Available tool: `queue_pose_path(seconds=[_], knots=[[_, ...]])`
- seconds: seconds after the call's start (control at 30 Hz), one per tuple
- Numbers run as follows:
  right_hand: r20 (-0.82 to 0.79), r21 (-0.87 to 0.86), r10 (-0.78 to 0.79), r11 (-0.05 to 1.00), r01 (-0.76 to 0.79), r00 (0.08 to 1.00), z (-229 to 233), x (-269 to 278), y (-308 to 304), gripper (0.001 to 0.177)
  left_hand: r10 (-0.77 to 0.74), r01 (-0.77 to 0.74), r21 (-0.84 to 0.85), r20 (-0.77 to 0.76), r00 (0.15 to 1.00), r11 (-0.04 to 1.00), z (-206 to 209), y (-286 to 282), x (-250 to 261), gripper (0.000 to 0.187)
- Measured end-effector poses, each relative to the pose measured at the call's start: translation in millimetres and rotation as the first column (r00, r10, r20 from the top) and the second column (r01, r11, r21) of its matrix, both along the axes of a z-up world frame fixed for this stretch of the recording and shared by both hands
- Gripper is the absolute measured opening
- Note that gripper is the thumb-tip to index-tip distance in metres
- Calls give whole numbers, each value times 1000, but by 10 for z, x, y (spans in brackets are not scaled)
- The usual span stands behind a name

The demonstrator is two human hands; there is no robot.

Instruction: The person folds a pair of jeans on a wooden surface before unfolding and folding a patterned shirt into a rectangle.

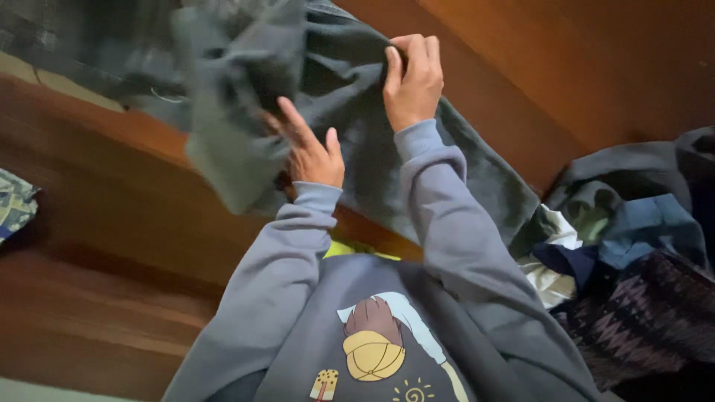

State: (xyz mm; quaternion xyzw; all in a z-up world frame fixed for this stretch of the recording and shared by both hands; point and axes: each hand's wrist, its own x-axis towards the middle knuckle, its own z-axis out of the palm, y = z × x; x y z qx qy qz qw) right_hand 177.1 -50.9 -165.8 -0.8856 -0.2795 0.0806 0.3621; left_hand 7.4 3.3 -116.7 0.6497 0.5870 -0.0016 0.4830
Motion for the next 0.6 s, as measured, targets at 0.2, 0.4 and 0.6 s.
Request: queue_pose_path(seconds=[0.2, 0.4, 0.6], knots=[[286, 144, 249, 944, -298, 925, 184, -286, -80, 30, -650, 573, 546, -67, 757, 611, -709, -313, -469, 84], [170, -52, 400, 916, -397, 901, 26, -139, -222, 47, -797, 750, 508, -186, 575, 423, -480, -541, -515, 68], [308, -200, 527, 850, -487, 792, 106, -226, -200, 51, -651, 488, 523, 183, 736, 699, -166, -205, -298, 31]])
